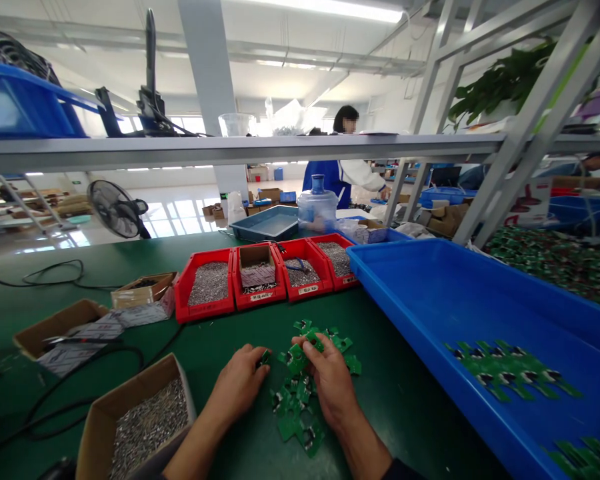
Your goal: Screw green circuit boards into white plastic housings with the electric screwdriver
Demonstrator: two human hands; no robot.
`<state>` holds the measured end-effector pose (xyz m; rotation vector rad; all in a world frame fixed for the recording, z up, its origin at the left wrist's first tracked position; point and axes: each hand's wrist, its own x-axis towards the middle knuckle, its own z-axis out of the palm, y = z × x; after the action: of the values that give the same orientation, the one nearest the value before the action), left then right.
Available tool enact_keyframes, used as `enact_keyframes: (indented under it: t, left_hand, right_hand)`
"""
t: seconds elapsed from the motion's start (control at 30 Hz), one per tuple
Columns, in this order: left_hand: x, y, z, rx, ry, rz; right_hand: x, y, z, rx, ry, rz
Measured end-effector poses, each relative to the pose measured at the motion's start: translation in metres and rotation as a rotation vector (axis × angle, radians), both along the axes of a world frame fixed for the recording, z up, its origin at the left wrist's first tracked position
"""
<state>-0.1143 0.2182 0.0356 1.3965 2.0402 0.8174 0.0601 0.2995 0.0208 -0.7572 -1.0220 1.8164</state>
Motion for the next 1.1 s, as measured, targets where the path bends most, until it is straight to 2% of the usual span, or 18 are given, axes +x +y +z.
enact_keyframes:
  t: [0.13, 0.2, 0.27, 0.33, 0.4, 0.5, 0.57, 0.67, 0.77, 0.9, 1.0, 1.1]
  left_hand:
    - [-0.002, -0.001, -0.003, -0.046, 0.136, 0.081]
    - [0.003, -0.001, 0.005, 0.000, 0.150, 0.109]
    - [0.012, -0.001, 0.015, 0.045, 0.110, 0.082]
    - [0.026, -0.001, 0.023, 0.046, -0.036, -0.017]
    - [0.041, -0.001, 0.025, 0.041, -0.247, -0.107]
    - [0.060, 0.000, 0.017, 0.077, -0.384, -0.070]
    - [0.067, 0.000, 0.010, 0.105, -0.303, 0.012]
    - [0.069, -0.001, 0.004, 0.124, -0.181, 0.055]
    - [0.066, -0.002, 0.005, 0.104, -0.074, 0.029]
    - [0.059, -0.006, 0.015, 0.059, 0.074, -0.006]
    - [0.049, -0.008, 0.024, -0.004, 0.292, -0.034]
    - [0.031, -0.008, 0.024, -0.101, 0.510, 0.010]
  right_hand:
    - [0.000, 0.001, -0.005, 0.019, -0.066, -0.024]
    - [-0.001, 0.001, -0.005, 0.025, -0.079, -0.029]
    - [-0.002, 0.000, -0.005, 0.043, -0.091, -0.014]
    - [-0.003, -0.001, -0.004, 0.075, -0.115, 0.008]
    - [-0.004, -0.004, -0.004, 0.103, -0.144, 0.024]
    - [-0.005, -0.011, -0.004, 0.219, -0.264, -0.017]
    - [-0.007, -0.016, -0.005, 0.393, -0.441, -0.127]
    - [-0.010, -0.019, -0.008, 0.620, -0.656, -0.267]
    - [-0.008, -0.014, -0.011, 0.693, -0.793, -0.277]
    - [-0.001, -0.002, -0.011, 0.812, -1.029, -0.292]
    - [0.004, 0.002, -0.009, 0.904, -1.128, -0.258]
    - [0.005, 0.001, -0.007, 0.963, -1.192, -0.185]
